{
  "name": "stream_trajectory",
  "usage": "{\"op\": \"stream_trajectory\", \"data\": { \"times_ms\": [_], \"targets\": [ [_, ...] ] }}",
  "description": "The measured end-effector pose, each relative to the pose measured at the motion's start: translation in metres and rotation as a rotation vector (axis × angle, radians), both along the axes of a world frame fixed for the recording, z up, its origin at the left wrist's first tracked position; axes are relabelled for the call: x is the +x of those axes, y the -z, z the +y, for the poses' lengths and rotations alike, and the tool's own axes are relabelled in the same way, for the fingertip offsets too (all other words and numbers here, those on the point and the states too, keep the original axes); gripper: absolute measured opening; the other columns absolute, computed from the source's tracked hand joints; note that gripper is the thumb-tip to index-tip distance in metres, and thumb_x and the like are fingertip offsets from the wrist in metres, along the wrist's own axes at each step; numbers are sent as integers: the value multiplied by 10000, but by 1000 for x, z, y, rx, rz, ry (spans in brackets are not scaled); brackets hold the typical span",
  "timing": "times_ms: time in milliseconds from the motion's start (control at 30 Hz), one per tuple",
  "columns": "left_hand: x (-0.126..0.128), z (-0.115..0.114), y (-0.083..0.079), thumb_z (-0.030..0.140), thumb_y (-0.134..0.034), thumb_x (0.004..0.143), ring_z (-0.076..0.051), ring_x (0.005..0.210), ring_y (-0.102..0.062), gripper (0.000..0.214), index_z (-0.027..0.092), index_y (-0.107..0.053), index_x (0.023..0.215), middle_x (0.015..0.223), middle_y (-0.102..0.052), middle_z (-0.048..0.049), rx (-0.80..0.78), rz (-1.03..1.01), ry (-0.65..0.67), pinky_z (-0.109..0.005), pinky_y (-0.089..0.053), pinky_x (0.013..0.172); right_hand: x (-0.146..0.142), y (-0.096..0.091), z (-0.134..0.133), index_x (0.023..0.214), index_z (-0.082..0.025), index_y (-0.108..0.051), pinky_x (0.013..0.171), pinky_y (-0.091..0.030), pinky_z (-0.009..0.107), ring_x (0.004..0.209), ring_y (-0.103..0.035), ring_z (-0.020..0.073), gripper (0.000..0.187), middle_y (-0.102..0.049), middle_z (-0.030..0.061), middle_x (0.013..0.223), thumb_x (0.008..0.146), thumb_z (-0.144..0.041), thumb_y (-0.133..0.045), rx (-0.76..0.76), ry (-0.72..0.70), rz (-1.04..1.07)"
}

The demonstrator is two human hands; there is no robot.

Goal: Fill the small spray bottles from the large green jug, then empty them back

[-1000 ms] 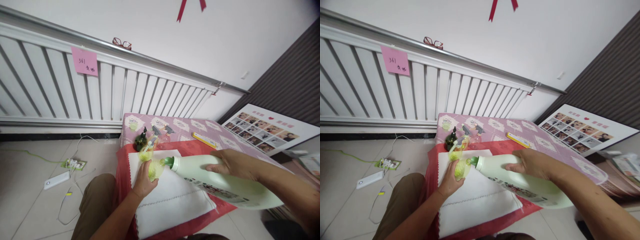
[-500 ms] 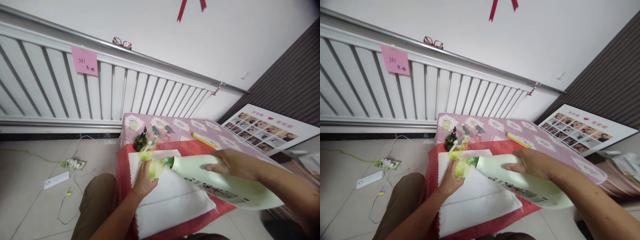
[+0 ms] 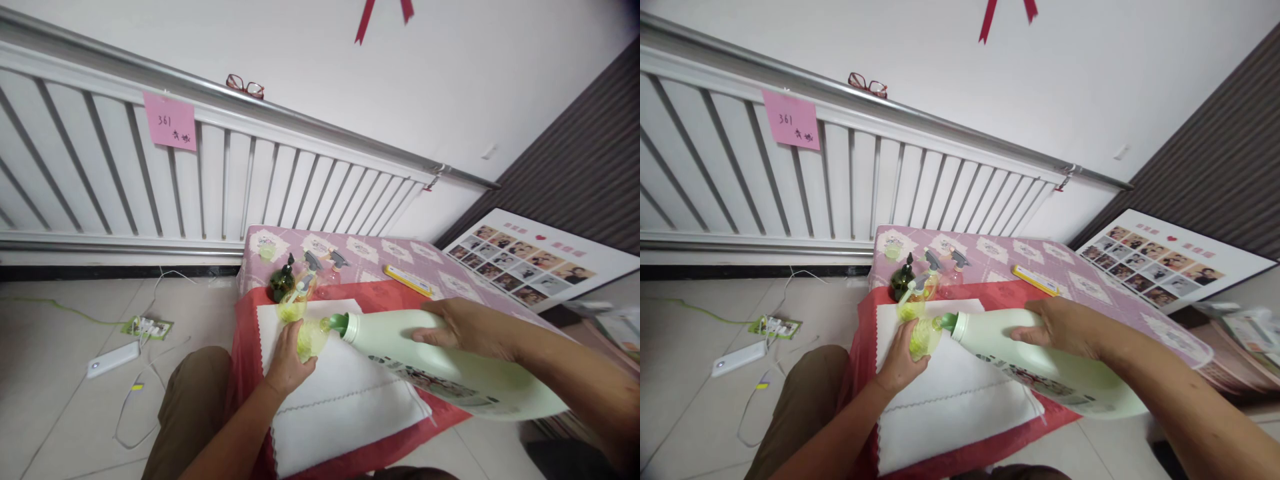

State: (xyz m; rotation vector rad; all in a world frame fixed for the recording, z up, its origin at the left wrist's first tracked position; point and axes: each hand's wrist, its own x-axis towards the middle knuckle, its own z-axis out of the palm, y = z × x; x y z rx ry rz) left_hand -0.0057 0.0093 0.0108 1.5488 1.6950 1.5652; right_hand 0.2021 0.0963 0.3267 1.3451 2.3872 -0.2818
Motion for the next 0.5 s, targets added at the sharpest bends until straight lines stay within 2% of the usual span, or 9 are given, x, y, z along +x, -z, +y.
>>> {"op": "stream_trajectory", "data": {
  "times_ms": [500],
  "targets": [
    [-1, 1, -1, 171, -653, 653, -291, 1273, -410, 788, 184, -316, 1365, 1314, -438, -125, 3, 9, 8, -489, -350, 1099, -5, -2, -4, 801, -215, -581, 645, -445, 326, 756, -651, 252, 442, -705, 77, 823, 788, -644, -479, 14, 6, -38]
  ]
}}
